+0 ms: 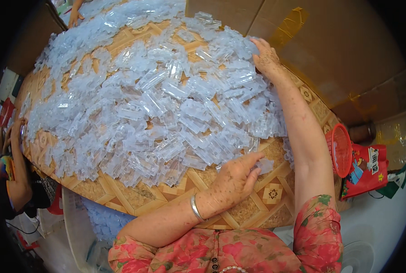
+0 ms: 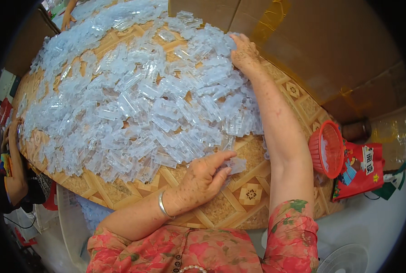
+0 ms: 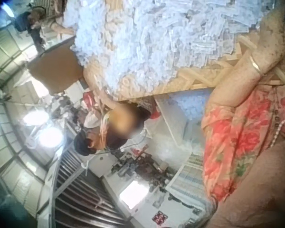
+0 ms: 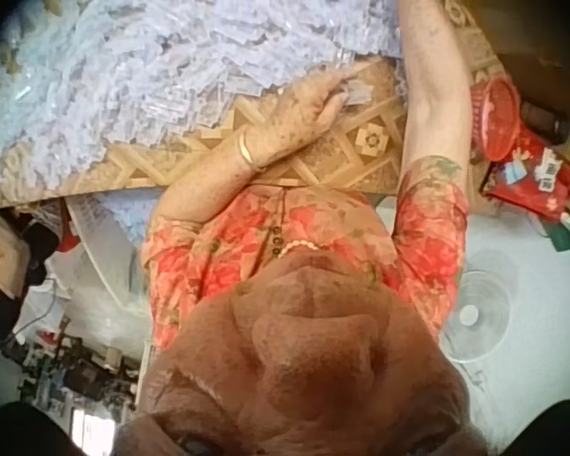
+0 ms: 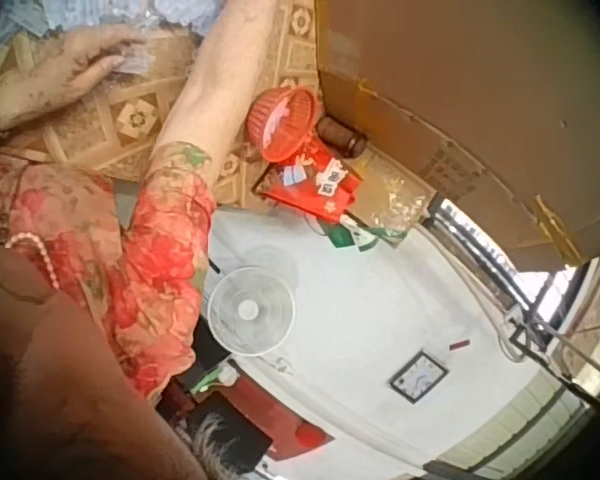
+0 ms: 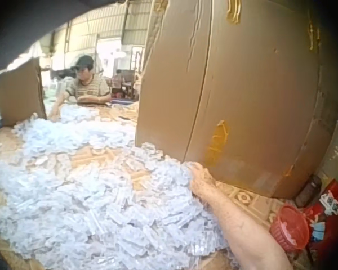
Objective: The person sits at a wooden table and repeatedly picks up small, clear plastic components. They insert a smaller circular piece into a larger rectangular housing, then place the assembled unit onto a growing pile on the table. The task involves repetitive manual assembly of identical plastic parts.
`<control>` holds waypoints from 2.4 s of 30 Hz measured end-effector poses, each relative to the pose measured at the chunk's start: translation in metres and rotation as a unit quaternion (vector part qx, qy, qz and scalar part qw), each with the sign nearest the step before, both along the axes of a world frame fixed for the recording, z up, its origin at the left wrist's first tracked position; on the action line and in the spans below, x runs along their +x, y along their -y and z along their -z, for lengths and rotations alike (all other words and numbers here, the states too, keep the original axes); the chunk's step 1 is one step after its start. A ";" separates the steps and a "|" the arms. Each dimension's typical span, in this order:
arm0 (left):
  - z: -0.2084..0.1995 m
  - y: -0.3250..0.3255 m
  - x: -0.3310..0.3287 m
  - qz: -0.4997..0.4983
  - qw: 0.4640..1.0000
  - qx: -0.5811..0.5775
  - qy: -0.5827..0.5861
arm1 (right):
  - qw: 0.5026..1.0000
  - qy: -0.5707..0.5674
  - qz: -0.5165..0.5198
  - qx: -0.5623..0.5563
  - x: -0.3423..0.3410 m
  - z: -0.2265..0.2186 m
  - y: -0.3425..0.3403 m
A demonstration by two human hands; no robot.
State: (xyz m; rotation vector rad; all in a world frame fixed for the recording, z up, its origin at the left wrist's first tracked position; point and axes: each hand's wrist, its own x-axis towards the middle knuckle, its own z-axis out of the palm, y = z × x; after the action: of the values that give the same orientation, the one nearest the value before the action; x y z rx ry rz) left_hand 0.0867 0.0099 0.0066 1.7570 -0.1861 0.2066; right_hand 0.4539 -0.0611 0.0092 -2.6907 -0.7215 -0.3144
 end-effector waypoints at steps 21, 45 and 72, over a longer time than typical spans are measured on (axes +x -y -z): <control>0.005 -0.001 0.004 0.043 0.992 -0.073 -0.089 | 0.856 -0.315 -0.054 0.407 -0.124 -0.048 0.067; 0.007 -0.006 0.009 0.101 0.962 -0.204 -0.154 | 0.802 -0.282 0.004 0.526 -0.302 -0.017 0.142; -0.011 -0.009 0.006 0.062 0.933 -0.302 -0.185 | 0.774 -0.322 -0.065 0.542 -0.332 -0.012 0.137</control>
State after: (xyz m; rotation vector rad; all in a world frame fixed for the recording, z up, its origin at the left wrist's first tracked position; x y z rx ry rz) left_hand 0.0928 0.0192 0.0180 1.1347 0.0431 -0.1532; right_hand 0.1221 -0.1976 0.0212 -1.4521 -0.3150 0.2039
